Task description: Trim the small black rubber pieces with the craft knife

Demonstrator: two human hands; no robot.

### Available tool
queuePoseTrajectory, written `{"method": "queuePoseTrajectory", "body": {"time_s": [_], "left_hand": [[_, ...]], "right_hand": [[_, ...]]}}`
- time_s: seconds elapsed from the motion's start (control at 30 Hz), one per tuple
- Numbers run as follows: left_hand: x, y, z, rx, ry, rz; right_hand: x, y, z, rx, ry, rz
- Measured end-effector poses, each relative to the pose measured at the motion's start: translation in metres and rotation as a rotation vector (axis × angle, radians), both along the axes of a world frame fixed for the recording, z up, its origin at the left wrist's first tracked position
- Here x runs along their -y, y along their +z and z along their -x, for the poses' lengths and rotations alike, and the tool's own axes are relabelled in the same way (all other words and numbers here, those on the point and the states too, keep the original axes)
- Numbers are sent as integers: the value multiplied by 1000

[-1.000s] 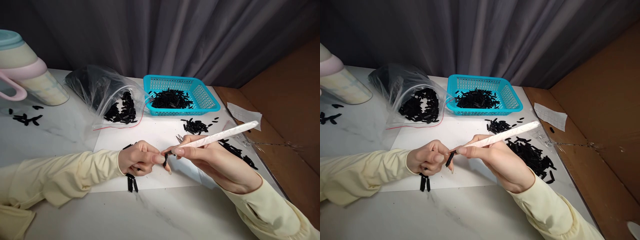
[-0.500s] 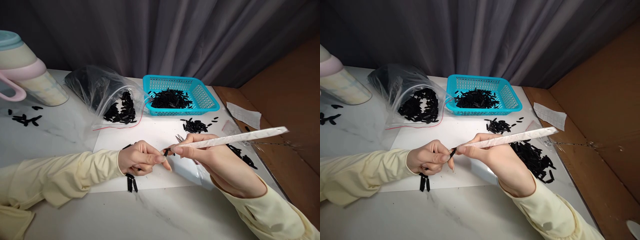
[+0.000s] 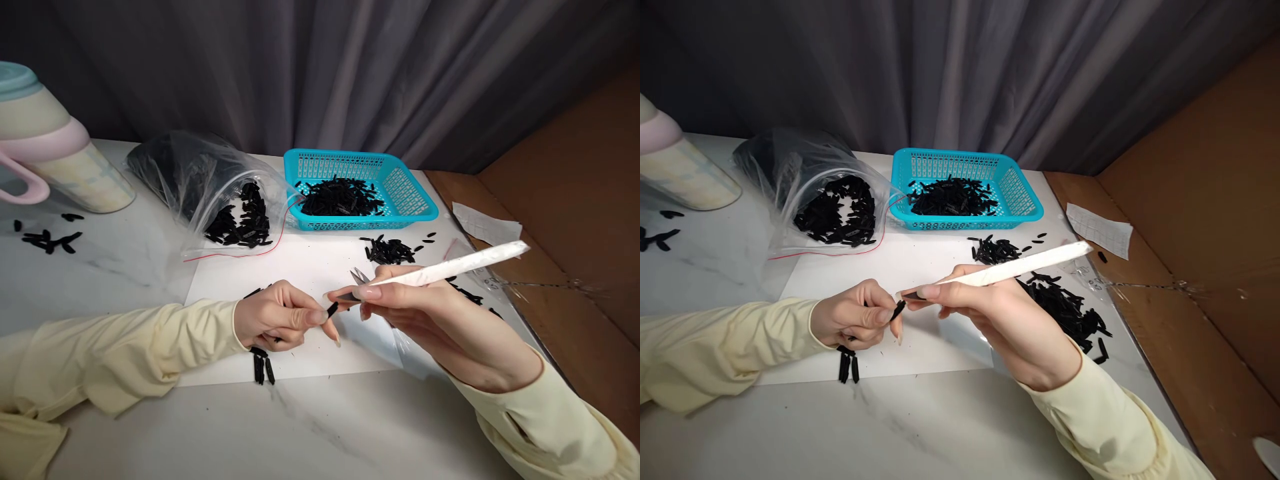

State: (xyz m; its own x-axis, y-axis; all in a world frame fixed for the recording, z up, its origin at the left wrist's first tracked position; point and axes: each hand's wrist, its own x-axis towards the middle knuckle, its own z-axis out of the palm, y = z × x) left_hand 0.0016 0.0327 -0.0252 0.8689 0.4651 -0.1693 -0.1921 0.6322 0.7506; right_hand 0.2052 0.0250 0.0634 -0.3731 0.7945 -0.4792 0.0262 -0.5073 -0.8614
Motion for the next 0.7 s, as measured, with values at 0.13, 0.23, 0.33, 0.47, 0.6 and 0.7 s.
{"method": "queuePoseTrajectory", "body": {"time_s": [0.13, 0.23, 0.33, 0.47, 0.6, 0.7], "left_hand": [[0, 0, 0, 11, 9, 1], [0, 0, -1, 19, 3, 6], [0, 1, -2, 34, -8, 9], [0, 3, -2, 61, -15, 26], [-1, 3, -2, 97, -26, 48], [-2, 2, 0, 93, -61, 61]], "right_hand": [[-1, -1, -3, -30, 22, 32], [0, -2, -2, -47, 39, 26], [1, -3, 0, -9, 34, -11], [0, -5, 3, 48, 8, -55], [-1, -6, 2, 46, 22, -46], [-2, -7, 2, 33, 33, -40]]}}
